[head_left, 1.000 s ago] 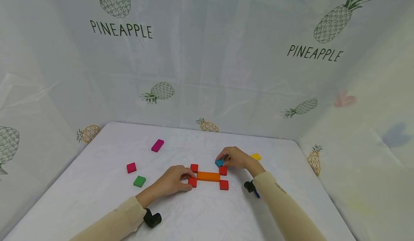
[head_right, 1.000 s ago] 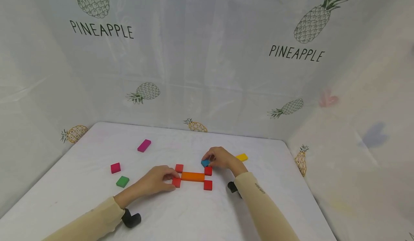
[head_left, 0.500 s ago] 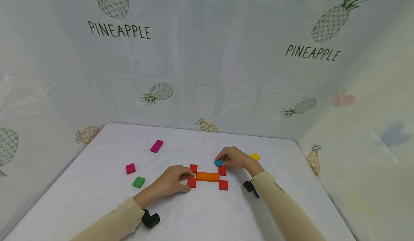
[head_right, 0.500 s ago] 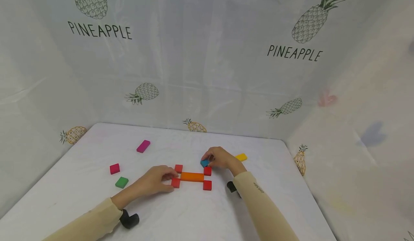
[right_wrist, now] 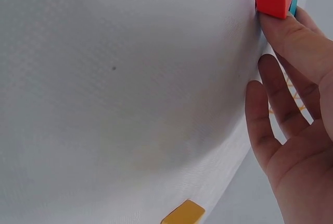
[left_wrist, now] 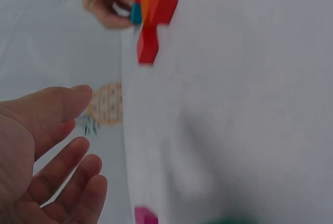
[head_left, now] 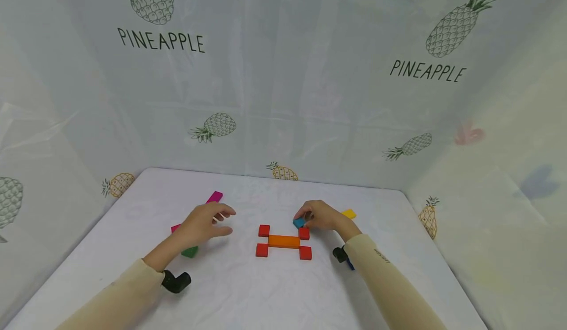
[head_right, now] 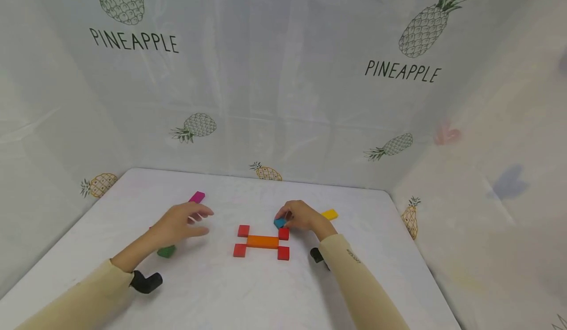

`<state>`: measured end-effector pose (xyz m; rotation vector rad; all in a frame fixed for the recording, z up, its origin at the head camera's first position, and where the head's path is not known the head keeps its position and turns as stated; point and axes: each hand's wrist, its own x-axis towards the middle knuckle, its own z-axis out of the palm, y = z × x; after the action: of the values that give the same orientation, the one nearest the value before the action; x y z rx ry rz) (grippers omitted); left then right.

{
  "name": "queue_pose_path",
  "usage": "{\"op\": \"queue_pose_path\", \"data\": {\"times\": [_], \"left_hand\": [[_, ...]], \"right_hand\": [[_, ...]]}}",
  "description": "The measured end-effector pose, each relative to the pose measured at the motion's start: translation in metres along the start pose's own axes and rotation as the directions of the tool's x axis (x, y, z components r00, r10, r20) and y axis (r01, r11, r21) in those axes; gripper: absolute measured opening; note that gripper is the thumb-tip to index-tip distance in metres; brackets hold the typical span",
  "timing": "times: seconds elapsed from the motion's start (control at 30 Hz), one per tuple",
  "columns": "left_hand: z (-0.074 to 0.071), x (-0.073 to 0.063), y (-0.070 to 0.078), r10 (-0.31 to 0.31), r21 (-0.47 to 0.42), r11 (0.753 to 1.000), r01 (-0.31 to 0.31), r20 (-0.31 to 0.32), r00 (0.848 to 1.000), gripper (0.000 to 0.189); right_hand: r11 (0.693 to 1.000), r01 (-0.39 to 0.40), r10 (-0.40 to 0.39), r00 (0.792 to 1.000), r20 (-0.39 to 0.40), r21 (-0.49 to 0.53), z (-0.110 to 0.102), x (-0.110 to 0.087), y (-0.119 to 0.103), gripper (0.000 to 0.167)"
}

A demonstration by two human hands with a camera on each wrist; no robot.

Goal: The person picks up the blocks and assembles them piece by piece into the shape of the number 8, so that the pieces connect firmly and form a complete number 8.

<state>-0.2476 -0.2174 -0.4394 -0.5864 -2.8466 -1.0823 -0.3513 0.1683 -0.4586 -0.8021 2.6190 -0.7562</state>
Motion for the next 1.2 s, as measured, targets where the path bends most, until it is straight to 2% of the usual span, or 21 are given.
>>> {"op": "queue_pose_path", "data": {"times": [0.13, 0.3, 0.47, 0.6, 0.77, 0.93, 1.2], "left_hand": [[-0.028, -0.008, -0.019, -0.028, 0.038, 0.999, 0.029, -0.030, 0.999, 0.042], [-0.051, -0.020, -0.053, -0.099, 0.113, 0.988, 0.104, -0.054, 0.994, 0.043], [-0.060, -0.033, -0.081, -0.143, 0.141, 0.979, 0.149, -0.050, 0.988, 0.044], [-0.059, -0.044, -0.097, -0.172, 0.166, 0.970, 0.176, -0.037, 0.984, 0.047], [-0.057, -0.052, -0.102, -0.199, 0.163, 0.966, 0.202, -0.032, 0.979, 0.049], [-0.056, -0.054, -0.102, -0.199, 0.164, 0.966, 0.200, -0.025, 0.980, 0.049], [-0.056, -0.052, -0.102, -0.222, 0.192, 0.956, 0.221, -0.016, 0.975, 0.034]], "right_hand": [[1.000, 0.002, -0.002, 1.000, -0.004, -0.011, -0.001, 0.000, -0.001, 0.029], [1.000, -0.003, 0.003, 1.000, -0.003, -0.015, -0.001, -0.001, -0.003, 0.028], [1.000, -0.019, 0.019, 1.000, 0.000, -0.007, -0.001, -0.001, -0.004, 0.028], [1.000, -0.021, 0.021, 1.000, 0.004, -0.001, -0.001, -0.001, -0.005, 0.028], [1.000, -0.021, 0.021, 1.000, 0.009, -0.001, -0.002, -0.001, -0.005, 0.028], [1.000, -0.017, 0.017, 1.000, 0.009, 0.003, -0.001, -0.002, -0.004, 0.028], [1.000, -0.010, 0.010, 1.000, 0.008, 0.002, -0.001, -0.003, -0.004, 0.027]]}}
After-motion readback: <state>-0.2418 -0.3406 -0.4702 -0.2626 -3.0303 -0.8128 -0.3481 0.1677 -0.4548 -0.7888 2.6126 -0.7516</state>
